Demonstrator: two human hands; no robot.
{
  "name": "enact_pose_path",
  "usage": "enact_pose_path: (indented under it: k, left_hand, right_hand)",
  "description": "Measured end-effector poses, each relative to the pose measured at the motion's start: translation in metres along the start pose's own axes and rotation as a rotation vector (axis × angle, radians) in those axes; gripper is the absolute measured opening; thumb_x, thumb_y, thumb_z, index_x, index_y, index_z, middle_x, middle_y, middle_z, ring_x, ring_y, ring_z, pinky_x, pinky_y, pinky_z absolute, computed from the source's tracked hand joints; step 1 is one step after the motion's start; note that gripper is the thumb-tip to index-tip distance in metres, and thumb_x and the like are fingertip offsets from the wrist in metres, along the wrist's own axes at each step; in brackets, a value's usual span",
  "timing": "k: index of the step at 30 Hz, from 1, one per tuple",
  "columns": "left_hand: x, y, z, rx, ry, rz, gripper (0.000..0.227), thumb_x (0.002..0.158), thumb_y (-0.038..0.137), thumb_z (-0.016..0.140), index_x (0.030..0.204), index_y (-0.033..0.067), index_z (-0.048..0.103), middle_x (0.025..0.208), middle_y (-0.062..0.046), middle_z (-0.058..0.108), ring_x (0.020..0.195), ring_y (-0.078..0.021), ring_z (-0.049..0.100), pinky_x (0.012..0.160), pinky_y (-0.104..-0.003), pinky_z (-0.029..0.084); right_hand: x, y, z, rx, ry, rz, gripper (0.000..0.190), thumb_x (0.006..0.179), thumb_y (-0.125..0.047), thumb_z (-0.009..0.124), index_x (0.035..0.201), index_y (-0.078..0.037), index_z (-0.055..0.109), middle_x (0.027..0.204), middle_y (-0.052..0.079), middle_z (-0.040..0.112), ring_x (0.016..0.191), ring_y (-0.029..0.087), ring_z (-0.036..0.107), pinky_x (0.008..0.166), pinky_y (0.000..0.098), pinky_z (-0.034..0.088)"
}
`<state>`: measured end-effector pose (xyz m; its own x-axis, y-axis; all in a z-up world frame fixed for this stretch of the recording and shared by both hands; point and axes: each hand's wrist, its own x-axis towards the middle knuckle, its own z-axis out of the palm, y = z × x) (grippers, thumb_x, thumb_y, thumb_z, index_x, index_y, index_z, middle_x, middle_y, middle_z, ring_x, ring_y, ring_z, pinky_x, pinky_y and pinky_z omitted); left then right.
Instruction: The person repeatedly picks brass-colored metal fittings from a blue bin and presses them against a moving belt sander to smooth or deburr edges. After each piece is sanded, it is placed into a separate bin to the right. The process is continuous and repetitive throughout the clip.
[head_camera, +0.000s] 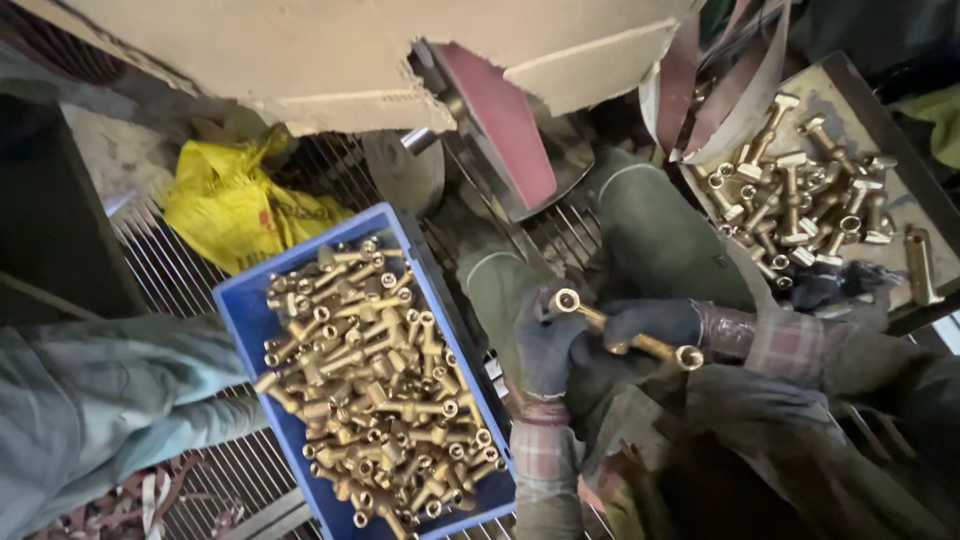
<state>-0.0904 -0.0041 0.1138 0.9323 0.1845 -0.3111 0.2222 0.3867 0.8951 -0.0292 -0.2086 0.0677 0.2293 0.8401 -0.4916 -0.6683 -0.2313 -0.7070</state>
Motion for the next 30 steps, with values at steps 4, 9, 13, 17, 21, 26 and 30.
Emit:
enact_pose_path:
  k: [4,9,13,17,21,26,30]
  left_hand:
    - [0.006,0.000,0.007,0.021,0.070,-0.068,0.035,0.082,0.000,0.074,0.115,-0.0028,0.064,0.098,-0.008,0.069,0.086,-0.0173,0.064,0.075,-0.031,0.052]
    - [0.034,-0.002,0.014,0.188,0.063,-0.004,0.034,0.087,0.008,0.068,0.121,0.0030,0.065,0.104,-0.003,0.071,0.090,-0.0115,0.065,0.078,-0.026,0.053]
    - [0.073,-0.021,-0.005,0.311,0.006,0.178,0.028,0.096,0.011,0.061,0.123,0.0024,0.064,0.105,-0.003,0.069,0.092,-0.0101,0.062,0.080,-0.027,0.051]
    - [0.119,-0.062,-0.020,0.432,0.095,0.002,0.021,0.101,0.017,0.065,0.099,-0.0036,0.066,0.081,-0.007,0.064,0.071,-0.0125,0.058,0.065,-0.031,0.049]
    - [0.139,-0.102,-0.023,0.315,0.087,0.077,0.021,0.098,0.018,0.062,0.098,-0.0022,0.069,0.082,-0.002,0.066,0.075,-0.0084,0.056,0.067,-0.030,0.049]
    - [0.142,-0.130,-0.024,0.213,0.160,-0.055,0.024,0.100,0.020,0.065,0.094,-0.0029,0.069,0.080,0.001,0.062,0.077,-0.0082,0.053,0.068,-0.030,0.047]
    - [0.150,-0.140,-0.030,0.308,0.181,0.026,0.020,0.101,0.017,0.069,0.100,-0.0028,0.071,0.087,-0.005,0.061,0.079,-0.0170,0.054,0.070,-0.033,0.043]
  right_hand:
    - [0.011,-0.030,0.005,-0.733,0.055,-0.296,0.047,0.080,-0.032,0.074,0.120,-0.010,0.065,0.097,0.009,0.070,0.074,0.023,0.066,0.065,0.0368,0.055]
    - [0.034,-0.063,-0.008,-1.294,0.207,-0.209,0.047,0.079,-0.046,0.079,0.118,-0.024,0.067,0.080,0.014,0.071,0.072,0.036,0.067,0.065,0.0436,0.054]
    - [0.062,-0.069,-0.043,-1.082,0.166,-0.448,0.036,0.082,-0.040,0.075,0.097,-0.010,0.062,0.078,0.013,0.069,0.071,0.036,0.067,0.062,0.0445,0.053]
    - [0.089,-0.063,-0.065,-1.047,0.176,-0.052,0.035,0.089,-0.044,0.067,0.093,-0.010,0.066,0.080,0.013,0.072,0.076,0.031,0.071,0.071,0.0417,0.055]
    - [0.096,-0.060,-0.074,-0.943,0.191,-0.218,0.037,0.084,-0.038,0.073,0.096,-0.006,0.062,0.086,0.013,0.069,0.076,0.029,0.067,0.068,0.0414,0.053]
    - [0.095,-0.062,-0.081,-0.484,0.125,0.006,0.035,0.085,-0.037,0.072,0.089,-0.002,0.063,0.075,0.009,0.072,0.068,0.016,0.069,0.062,0.0366,0.056]
    - [0.111,-0.065,-0.091,-0.354,0.188,0.144,0.033,0.089,-0.030,0.070,0.089,0.003,0.071,0.078,0.009,0.073,0.073,0.015,0.068,0.068,0.0341,0.054]
